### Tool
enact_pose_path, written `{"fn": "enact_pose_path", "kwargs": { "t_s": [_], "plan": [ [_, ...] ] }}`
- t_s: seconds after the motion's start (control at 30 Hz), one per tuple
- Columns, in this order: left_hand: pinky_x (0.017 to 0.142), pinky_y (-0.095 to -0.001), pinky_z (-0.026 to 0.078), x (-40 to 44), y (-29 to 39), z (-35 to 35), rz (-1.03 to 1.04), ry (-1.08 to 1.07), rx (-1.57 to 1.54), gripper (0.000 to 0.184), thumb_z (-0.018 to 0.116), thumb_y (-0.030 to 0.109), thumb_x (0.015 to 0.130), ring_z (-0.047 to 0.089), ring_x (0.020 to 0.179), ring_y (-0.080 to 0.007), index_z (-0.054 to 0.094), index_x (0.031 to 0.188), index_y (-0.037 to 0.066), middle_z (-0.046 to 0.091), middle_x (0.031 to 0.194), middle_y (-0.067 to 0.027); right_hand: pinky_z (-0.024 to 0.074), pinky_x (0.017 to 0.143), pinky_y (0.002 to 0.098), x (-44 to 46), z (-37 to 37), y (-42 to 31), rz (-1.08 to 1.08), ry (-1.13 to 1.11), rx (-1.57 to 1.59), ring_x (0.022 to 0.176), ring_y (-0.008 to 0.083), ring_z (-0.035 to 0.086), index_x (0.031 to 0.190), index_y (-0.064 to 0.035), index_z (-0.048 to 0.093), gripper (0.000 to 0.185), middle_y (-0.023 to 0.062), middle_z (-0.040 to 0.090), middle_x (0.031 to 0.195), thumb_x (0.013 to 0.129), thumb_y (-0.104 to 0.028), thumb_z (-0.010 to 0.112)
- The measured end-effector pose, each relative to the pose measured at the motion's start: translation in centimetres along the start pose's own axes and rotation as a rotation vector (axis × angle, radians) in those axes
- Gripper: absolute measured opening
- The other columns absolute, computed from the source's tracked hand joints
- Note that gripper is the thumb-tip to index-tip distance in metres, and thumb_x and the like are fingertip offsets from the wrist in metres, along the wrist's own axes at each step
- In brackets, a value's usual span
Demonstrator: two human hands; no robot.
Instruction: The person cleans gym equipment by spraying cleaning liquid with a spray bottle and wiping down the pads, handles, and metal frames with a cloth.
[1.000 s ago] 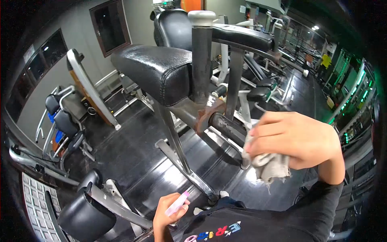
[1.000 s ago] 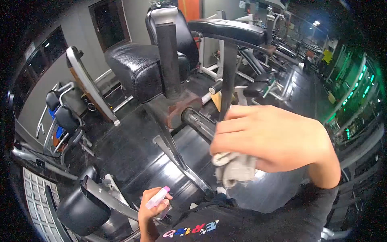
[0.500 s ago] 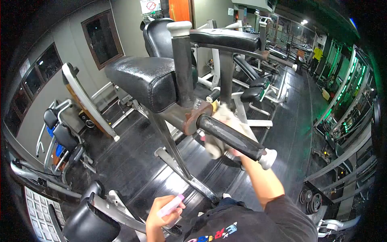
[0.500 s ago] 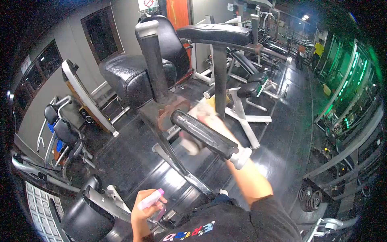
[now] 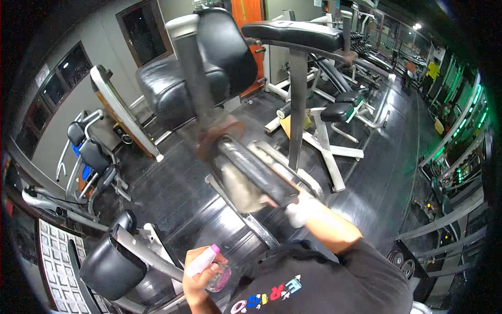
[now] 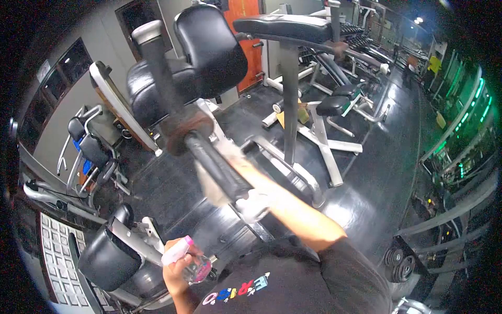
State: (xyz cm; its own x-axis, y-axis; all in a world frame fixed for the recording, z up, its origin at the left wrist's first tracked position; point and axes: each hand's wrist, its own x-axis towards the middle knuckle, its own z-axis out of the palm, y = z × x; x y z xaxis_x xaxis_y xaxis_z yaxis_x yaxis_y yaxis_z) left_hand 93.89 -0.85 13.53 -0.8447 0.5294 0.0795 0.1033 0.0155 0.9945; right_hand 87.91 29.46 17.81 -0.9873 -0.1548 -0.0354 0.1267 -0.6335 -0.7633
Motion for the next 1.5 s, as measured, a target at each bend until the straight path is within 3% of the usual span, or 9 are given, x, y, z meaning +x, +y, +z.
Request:
{"fn": "enact_pose_path", "kwargs": {
  "t_s": [0.27,0.53,0.63,0.73,0.87,1.07,1.2,1.23,1.5],
  "plan": [
    [0.059,-0.0324,0.047,2.4,0.0,7.1,0.087,0.03,0.205,0.029,0.068,0.025,0.072,0.063,0.063,-0.0246,0.066,0.083,-0.002,0.067,0.077,-0.0131,0.0558,0.083,0.0344,-2.7,-1.4,-1.8,0.237,-0.179,0.272,0.095,0.015,0.066,0.127,-0.004,0.054,0.033,0.0073,0.065,0.11,0.1,-0.022,0.053],
    [0.062,-0.0328,0.047,0.8,-0.9,13.8,-0.007,0.161,0.097,0.02,0.068,0.018,0.077,0.062,0.068,-0.0224,0.067,0.087,0.0,0.065,0.078,-0.011,0.0469,0.093,0.0322,0.2,-1.6,-9.7,-0.408,0.009,-0.349,0.105,0.0169,0.061,0.13,-0.0023,0.05,0.037,0.0081,0.062,0.119,0.099,-0.022,0.057],
    [0.063,-0.0343,0.048,1.3,-0.5,16.5,0.053,0.205,0.126,0.02,0.067,0.017,0.077,0.063,0.068,-0.0243,0.066,0.086,0.0,0.064,0.078,-0.0115,0.0458,0.092,0.0347,2.4,2.7,-9.6,-0.773,-0.3,-0.778,0.103,0.0247,0.062,0.125,-0.0034,0.052,0.032,0.0134,0.065,0.107,0.095,-0.01,0.057],
    [0.064,-0.0355,0.048,1.7,0.1,18.2,0.059,0.189,0.143,0.021,0.066,0.018,0.077,0.063,0.069,-0.0273,0.065,0.086,-0.001,0.064,0.077,-0.0124,0.045,0.097,0.0379,1.7,2.2,-8.9,-0.762,-0.567,-0.879,0.108,0.0248,0.06,0.126,-0.0031,0.05,0.033,0.013,0.063,0.112,0.094,-0.007,0.056],
    [0.064,-0.0367,0.049,0.1,-0.2,18.9,0.06,0.205,0.286,0.024,0.064,0.023,0.08,0.063,0.069,-0.0295,0.065,0.085,-0.001,0.063,0.077,-0.0132,0.0428,0.1,0.0368,-0.5,-3.9,-7.4,-0.482,-0.664,-0.172,0.112,0.0168,0.055,0.124,-0.0003,0.051,0.029,0.0087,0.06,0.115,0.099,-0.014,0.052],
    [0.066,-0.0379,0.05,-3.3,-1.0,18.2,-0.045,0.221,0.332,0.021,0.064,0.019,0.081,0.064,0.072,-0.0306,0.064,0.088,0.0,0.064,0.079,-0.0132,0.0449,0.096,0.0322,0.2,-1.6,-10.2,-0.723,-0.407,-0.522,0.106,0.0144,0.056,0.121,-0.0028,0.055,0.023,0.0057,0.057,0.118,0.099,-0.01,0.051],
    [0.065,-0.0359,0.049,-3.9,0.2,17.7,-0.057,0.215,0.313,0.018,0.065,0.016,0.08,0.065,0.074,-0.0274,0.065,0.088,-0.001,0.064,0.08,-0.0121,0.0472,0.09,0.0351,3.2,3.9,-10.7,-1.014,-0.691,-0.927,0.101,0.0251,0.061,0.12,-0.0033,0.056,0.026,0.0099,0.064,0.108,0.094,-0.003,0.053],
    [0.064,-0.0345,0.049,-3.9,0.2,17.6,0.003,0.217,0.332,0.015,0.066,0.012,0.079,0.065,0.071,-0.025,0.065,0.088,-0.001,0.064,0.078,-0.0113,0.0462,0.091,0.0363,2.8,4.3,-9.8,-0.722,-0.645,-1.073,0.104,0.0319,0.061,0.12,-0.0027,0.055,0.029,0.0153,0.063,0.107,0.092,0.0,0.053],
    [0.059,-0.0294,0.049,-7.8,-2.4,16.3,-0.132,0.221,0.162,0.012,0.066,0.008,0.082,0.064,0.066,-0.0167,0.067,0.09,0.0,0.065,0.076,-0.0089,0.0429,0.099,0.0347,-4.9,-4.1,-8.0,-0.593,-0.575,-0.421,0.113,0.0194,0.055,0.12,-0.0031,0.05,0.038,0.0084,0.057,0.117,0.095,-0.029,0.061]
  ]
}}
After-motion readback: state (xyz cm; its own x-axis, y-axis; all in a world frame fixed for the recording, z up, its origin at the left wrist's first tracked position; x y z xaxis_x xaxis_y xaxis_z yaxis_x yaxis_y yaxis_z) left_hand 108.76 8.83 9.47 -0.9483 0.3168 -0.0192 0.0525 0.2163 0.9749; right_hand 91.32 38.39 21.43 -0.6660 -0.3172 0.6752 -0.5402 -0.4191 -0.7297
